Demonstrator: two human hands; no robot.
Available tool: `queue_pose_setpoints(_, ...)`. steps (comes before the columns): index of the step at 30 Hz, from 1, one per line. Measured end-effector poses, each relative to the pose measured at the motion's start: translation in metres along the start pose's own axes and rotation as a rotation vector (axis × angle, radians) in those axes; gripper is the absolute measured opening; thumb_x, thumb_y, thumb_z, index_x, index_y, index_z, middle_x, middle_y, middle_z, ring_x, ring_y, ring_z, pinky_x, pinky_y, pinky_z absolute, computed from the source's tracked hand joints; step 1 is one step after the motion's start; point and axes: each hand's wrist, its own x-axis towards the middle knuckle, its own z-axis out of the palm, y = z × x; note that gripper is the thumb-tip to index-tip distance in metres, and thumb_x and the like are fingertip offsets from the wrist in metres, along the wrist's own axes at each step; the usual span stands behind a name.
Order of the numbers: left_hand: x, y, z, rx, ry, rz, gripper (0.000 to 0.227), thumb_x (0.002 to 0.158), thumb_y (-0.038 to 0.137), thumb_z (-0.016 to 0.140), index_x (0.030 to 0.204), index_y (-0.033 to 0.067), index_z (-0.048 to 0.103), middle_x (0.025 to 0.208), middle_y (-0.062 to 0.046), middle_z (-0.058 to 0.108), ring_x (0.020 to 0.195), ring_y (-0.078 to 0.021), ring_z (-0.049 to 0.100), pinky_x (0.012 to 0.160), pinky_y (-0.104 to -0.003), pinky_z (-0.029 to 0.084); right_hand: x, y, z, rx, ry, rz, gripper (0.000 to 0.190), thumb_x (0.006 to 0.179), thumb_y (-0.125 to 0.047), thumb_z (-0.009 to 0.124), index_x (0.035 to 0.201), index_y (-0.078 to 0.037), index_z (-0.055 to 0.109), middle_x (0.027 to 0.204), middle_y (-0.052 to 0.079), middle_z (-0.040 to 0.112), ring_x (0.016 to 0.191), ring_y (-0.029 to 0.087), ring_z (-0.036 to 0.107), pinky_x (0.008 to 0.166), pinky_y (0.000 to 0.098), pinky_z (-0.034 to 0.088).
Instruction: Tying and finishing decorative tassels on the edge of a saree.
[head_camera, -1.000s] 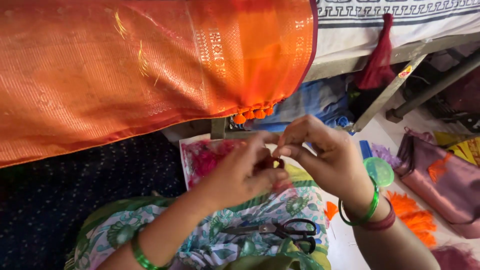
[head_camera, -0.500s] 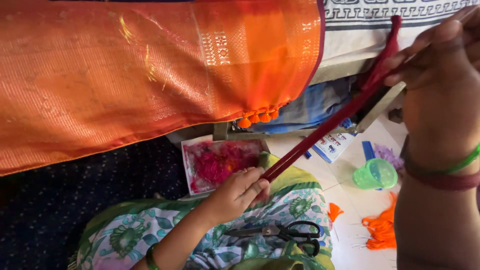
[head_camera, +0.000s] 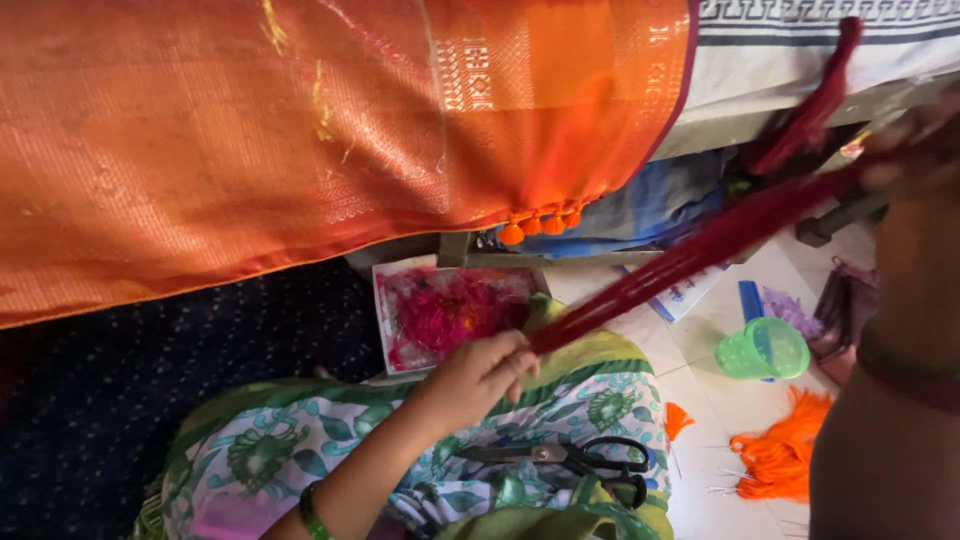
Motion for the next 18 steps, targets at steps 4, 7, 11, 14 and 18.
queue_pose_setpoints(4, -0.001, -0.021, 0.002, 0.165, 0.268, -0.284, 0.037, 0.091, 0.02, 0.07, 0.126, 0.0102, 0.06, 0.095, -0.005, 0.071, 0.085, -0.0153, 0.069, 0.075, -0.031, 0.055, 0.011, -0.094, 0.115, -0.177, -0.133, -0.049, 0.011, 0.088, 0.001, 0.069, 0.098, -0.002, 0.067, 0.1, 0.01, 0.067, 0.094, 0.022, 0.066, 0.078, 0.0329, 0.053)
queue_pose_setpoints(7, -0.009, 0.042, -0.001, 0.089, 0.387, 0.055, 0.036, 0.095, 0.016, 0.069, 0.129, 0.0069, 0.065, 0.113, -0.008, 0.07, 0.106, -0.0201, 0.068, 0.09, -0.033, 0.053, 0.028, -0.138, 0.196, -0.291, -0.248, -0.07, 0.015, 0.08, 0.004, 0.074, 0.094, -0.002, 0.071, 0.101, 0.011, 0.069, 0.097, 0.021, 0.066, 0.079, 0.033, 0.053)
queue_pose_setpoints(11, -0.018, 0.057, -0.005, 0.192, 0.397, 0.321, 0.032, 0.097, 0.015, 0.071, 0.127, 0.0045, 0.067, 0.124, -0.012, 0.067, 0.121, -0.0267, 0.063, 0.105, -0.039, 0.048, 0.014, -0.14, 0.243, -0.188, -0.306, -0.065, 0.018, 0.079, 0.0, 0.081, 0.094, -0.003, 0.073, 0.102, 0.011, 0.069, 0.09, 0.021, 0.062, 0.065, 0.0286, 0.049)
queue_pose_setpoints(14, -0.036, 0.048, -0.011, 0.218, 0.478, 0.319, 0.017, 0.102, 0.016, 0.071, 0.116, 0.0078, 0.07, 0.12, -0.008, 0.071, 0.12, -0.0259, 0.068, 0.108, -0.038, 0.051, 0.01, -0.143, 0.261, -0.018, -0.284, 0.052, 0.015, 0.085, 0.0, 0.08, 0.097, -0.006, 0.072, 0.107, 0.007, 0.065, 0.085, 0.016, 0.062, 0.068, 0.0281, 0.05)
queue_pose_setpoints(18, -0.068, 0.049, -0.027, 0.127, 0.479, 0.268, 0.015, 0.1, 0.014, 0.072, 0.113, 0.0061, 0.072, 0.111, -0.007, 0.072, 0.111, -0.0238, 0.068, 0.1, -0.036, 0.053, 0.01, -0.156, 0.291, -0.083, -0.263, -0.12, 0.019, 0.087, 0.001, 0.081, 0.101, -0.007, 0.073, 0.106, 0.006, 0.065, 0.095, 0.019, 0.061, 0.072, 0.0282, 0.045)
